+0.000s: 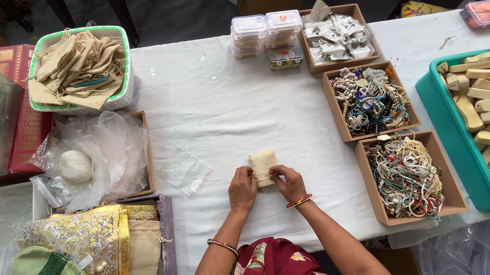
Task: The person handles a beaded necklace, straightens it on a white tablecloth, and places it into a small plastic bag. They then transfer the bag into a small cloth pouch, tie the pouch closed, and place it into a clear plastic container. The person repeats this process with a second necklace.
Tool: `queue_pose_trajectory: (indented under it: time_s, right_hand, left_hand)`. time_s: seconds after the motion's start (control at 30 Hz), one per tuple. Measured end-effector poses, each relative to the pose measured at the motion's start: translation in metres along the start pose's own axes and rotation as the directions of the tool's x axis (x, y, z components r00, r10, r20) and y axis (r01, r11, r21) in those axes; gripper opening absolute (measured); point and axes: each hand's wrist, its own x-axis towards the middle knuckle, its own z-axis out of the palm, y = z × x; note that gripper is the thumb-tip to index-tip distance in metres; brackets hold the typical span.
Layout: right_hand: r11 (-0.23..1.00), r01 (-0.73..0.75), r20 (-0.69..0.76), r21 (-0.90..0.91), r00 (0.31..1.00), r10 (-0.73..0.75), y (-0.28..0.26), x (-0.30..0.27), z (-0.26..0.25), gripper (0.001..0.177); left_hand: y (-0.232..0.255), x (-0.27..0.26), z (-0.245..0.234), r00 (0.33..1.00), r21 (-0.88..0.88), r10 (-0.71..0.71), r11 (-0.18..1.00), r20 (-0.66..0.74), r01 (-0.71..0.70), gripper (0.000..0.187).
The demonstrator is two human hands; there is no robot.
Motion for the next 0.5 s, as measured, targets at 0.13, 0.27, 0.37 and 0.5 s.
queue_pose_trajectory:
  time_s: [0.13, 0.27, 0.37, 0.5]
  right_hand:
    - [0.969, 0.085, 0.037, -0.231, 0.996, -0.078, -0.009, -0.002, -0.001, 0.029]
    - [0.900, 0.251, 0.082, -0.356, 0.968, -0.238, -0.007, -0.001, 0.002, 0.021]
    - [0.912, 0.213, 0.063, -0.350, 0.977, -0.203, 0.007, -0.004, -0.001, 0.023]
    - [0.742, 0.524, 0.320, -0.418, 0.849, -0.420, 0.011, 0.001, -0.016, 0.025]
  left_hand:
    - [0.004, -0.006, -0.010, 0.999, -0.096, 0.044, 0.994, -0.020, -0.046, 0.017]
    - [-0.003, -0.004, -0.006, 0.916, 0.042, 0.401, 0.915, -0.001, -0.401, 0.019]
    - [-0.013, -0.005, 0.001, 0.856, 0.106, 0.514, 0.849, 0.058, -0.517, 0.019]
    - [-0.009, -0.001, -0.018, 0.766, 0.141, 0.615, 0.755, 0.185, -0.640, 0.025]
